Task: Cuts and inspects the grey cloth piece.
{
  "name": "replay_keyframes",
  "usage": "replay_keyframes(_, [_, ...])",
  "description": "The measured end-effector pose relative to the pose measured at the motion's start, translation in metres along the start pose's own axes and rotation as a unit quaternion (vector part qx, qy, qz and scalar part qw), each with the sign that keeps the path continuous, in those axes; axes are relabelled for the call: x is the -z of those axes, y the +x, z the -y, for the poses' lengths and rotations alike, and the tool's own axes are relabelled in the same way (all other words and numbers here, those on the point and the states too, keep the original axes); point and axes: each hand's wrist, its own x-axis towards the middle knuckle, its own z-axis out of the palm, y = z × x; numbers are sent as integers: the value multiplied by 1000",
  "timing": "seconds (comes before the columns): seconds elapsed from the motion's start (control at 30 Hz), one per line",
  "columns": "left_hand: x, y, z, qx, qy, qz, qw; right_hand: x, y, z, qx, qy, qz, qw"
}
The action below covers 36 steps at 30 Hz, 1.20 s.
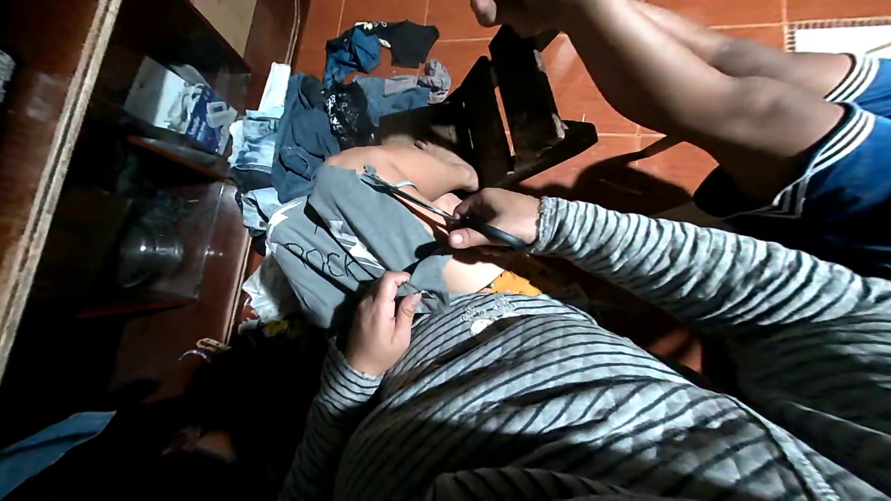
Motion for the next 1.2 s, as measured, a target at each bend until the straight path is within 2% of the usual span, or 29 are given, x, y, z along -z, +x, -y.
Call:
replay_keyframes(0.27, [0,1,1,-4,-6,2,1000,-4,7,9,-4,-46,-11,999])
replay_keyframes(0.37, [0,0,1,-8,-8,3,1000,-8,4,5,-7,-32,-25,999])
replay_keyframes(0.57, [0,0,2,-7,-13,1,1000,-4,6,2,13,-8,8,1000])
replay_keyframes(1.0, [0,-1,3,-2,-10,7,1000,-1,22,15,-15,44,26,999])
replay_keyframes(1.2, [0,0,4,-13,-11,19,1000,4,17,-4,55,93,65,992])
